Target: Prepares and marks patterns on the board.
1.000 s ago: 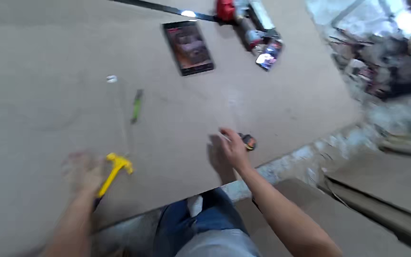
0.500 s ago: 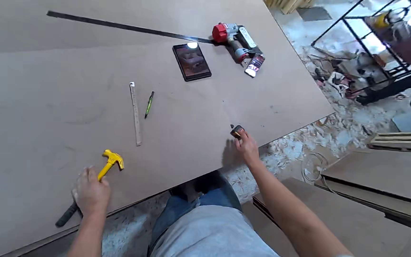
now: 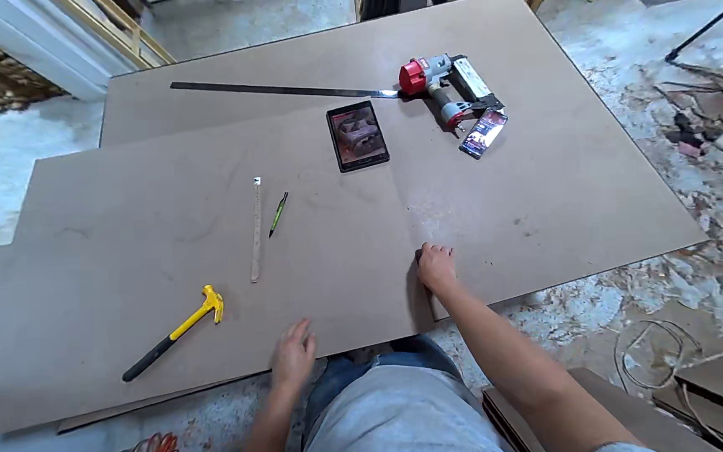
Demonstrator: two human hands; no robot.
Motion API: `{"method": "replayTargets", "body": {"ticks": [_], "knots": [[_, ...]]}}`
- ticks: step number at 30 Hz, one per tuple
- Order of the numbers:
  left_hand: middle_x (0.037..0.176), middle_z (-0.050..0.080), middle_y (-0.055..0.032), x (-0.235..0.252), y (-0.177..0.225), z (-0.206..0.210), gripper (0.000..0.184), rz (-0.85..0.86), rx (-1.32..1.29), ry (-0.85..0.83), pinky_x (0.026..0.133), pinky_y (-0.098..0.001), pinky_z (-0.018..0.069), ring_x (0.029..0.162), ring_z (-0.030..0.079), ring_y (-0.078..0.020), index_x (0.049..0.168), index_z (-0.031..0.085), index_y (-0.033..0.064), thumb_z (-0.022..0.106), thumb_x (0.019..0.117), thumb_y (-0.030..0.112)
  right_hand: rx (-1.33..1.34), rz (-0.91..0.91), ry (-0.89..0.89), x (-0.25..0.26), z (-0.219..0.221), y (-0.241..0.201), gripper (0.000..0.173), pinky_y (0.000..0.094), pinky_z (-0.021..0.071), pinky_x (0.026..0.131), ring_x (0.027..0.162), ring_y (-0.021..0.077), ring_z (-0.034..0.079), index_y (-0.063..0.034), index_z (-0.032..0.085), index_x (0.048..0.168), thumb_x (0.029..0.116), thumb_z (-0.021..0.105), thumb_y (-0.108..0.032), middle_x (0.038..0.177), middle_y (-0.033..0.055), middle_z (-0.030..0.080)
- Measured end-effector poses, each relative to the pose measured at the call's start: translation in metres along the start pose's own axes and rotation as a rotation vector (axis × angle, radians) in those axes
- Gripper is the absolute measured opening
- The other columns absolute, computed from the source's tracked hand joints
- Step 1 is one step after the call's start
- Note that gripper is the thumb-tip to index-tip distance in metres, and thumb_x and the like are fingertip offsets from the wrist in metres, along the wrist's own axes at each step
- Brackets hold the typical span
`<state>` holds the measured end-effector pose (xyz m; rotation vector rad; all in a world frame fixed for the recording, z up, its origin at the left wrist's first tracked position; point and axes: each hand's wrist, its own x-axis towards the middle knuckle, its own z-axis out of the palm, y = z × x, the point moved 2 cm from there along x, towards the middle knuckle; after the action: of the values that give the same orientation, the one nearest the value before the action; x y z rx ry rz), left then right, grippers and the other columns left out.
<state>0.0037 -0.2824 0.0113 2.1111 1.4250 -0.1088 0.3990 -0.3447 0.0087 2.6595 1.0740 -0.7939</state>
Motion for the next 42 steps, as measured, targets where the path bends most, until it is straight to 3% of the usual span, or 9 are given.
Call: {"method": "replayTargets", "body": {"ticks": [3,6,16,19,23,27,31,37,42], "knots": [[0.139,0.065,-0.0056,0.006,0.042,0.020,0.037,0.034,-0.021,-0.030,0.114,-0.0460,0.0465,0.133,0.059,-0.0220,0.136,0.068,0.0162,0.056,0.1015,0.024,0.007,-0.146,0.029,0.003,0.011,0.029,0.023,0.0556,0.0473,0.102,0.112,0.0330,0.065,-0.0105,0.068,0.115,0.0965,0.057,-0.018,0.111,0.0132,0.071],[0.135,0.068,-0.0037,0.016,0.068,0.034,0.037,0.062,-0.032,-0.048,0.111,-0.0418,0.0492,0.129,0.062,-0.0184,0.135,0.068,0.0165,0.056,0.1020,0.026,0.057,-0.320,0.091,0.008,0.029,0.055,0.025,0.0465,0.0469,0.106,0.107,0.0255,0.068,-0.0141,0.070,0.110,0.1033,0.050,-0.027,0.105,0.0068,0.073],[0.130,0.071,-0.0059,0.019,0.084,0.032,0.037,0.066,-0.034,-0.049,0.108,-0.0483,0.0512,0.126,0.064,-0.0223,0.133,0.069,0.0134,0.054,0.1023,0.027,0.192,-0.397,0.245,-0.001,0.040,0.105,0.036,0.0479,0.0495,0.106,0.114,0.0259,0.066,-0.0166,0.067,0.128,0.1009,0.061,-0.040,0.117,0.0072,0.071],[0.129,0.071,-0.0054,0.018,0.083,0.031,0.037,0.047,-0.024,-0.074,0.108,-0.0476,0.0509,0.125,0.065,-0.0212,0.133,0.069,0.0131,0.053,0.1026,0.027,0.145,-0.526,0.213,0.006,0.036,0.083,0.048,0.0487,0.0490,0.106,0.118,0.0270,0.065,-0.0192,0.060,0.143,0.0978,0.064,-0.033,0.130,0.0079,0.068],[0.129,0.071,-0.0043,0.022,0.088,0.024,0.037,0.054,-0.062,-0.106,0.109,-0.0433,0.0517,0.123,0.065,-0.0170,0.135,0.068,0.0136,0.054,0.1031,0.027,0.149,-0.624,0.134,0.029,0.025,0.051,0.022,0.0495,0.0510,0.101,0.108,0.0247,0.068,-0.0174,0.071,0.117,0.0982,0.062,-0.024,0.114,0.0063,0.072],[0.116,0.074,0.0005,0.046,0.109,0.000,0.035,0.010,-0.303,-0.085,0.096,-0.0333,0.0601,0.105,0.071,-0.0081,0.133,0.068,0.0146,0.063,0.1013,0.027,0.397,-0.520,0.168,0.020,0.001,0.031,0.025,0.0511,0.0577,0.088,0.099,0.0259,0.070,-0.0120,0.070,0.117,0.1033,0.060,-0.030,0.109,0.0089,0.070],[0.108,0.076,-0.0044,0.081,0.125,-0.023,0.037,-0.108,-0.759,-0.196,0.088,-0.0382,0.0634,0.094,0.074,-0.0160,0.139,0.063,0.0119,0.064,0.1025,0.017,0.617,-0.877,0.202,-0.023,-0.010,-0.060,0.025,0.0397,0.0592,0.094,0.106,0.0165,0.069,-0.0126,0.072,0.118,0.1047,0.057,-0.028,0.112,0.0034,0.072],[0.098,0.074,-0.0158,0.133,0.069,-0.058,0.023,-0.221,-1.135,-0.277,0.080,-0.0364,0.0620,0.082,0.072,-0.0211,0.123,0.069,-0.0002,0.058,0.1031,0.006,0.764,-0.973,0.204,-0.012,0.016,-0.165,0.022,0.0346,0.0585,0.095,0.108,0.0135,0.070,-0.0132,0.076,0.117,0.1032,0.060,-0.020,0.113,0.0013,0.075],[0.096,0.075,-0.0139,0.189,0.029,-0.080,0.022,-0.154,-0.981,-0.214,0.081,-0.0378,0.0635,0.081,0.074,-0.0220,0.120,0.071,0.0007,0.062,0.1000,0.001,0.803,-1.082,0.075,0.062,0.000,-0.212,0.022,0.0365,0.0607,0.090,0.099,0.0124,0.073,-0.0120,0.079,0.110,0.1021,0.063,-0.025,0.107,0.0017,0.077]]}}
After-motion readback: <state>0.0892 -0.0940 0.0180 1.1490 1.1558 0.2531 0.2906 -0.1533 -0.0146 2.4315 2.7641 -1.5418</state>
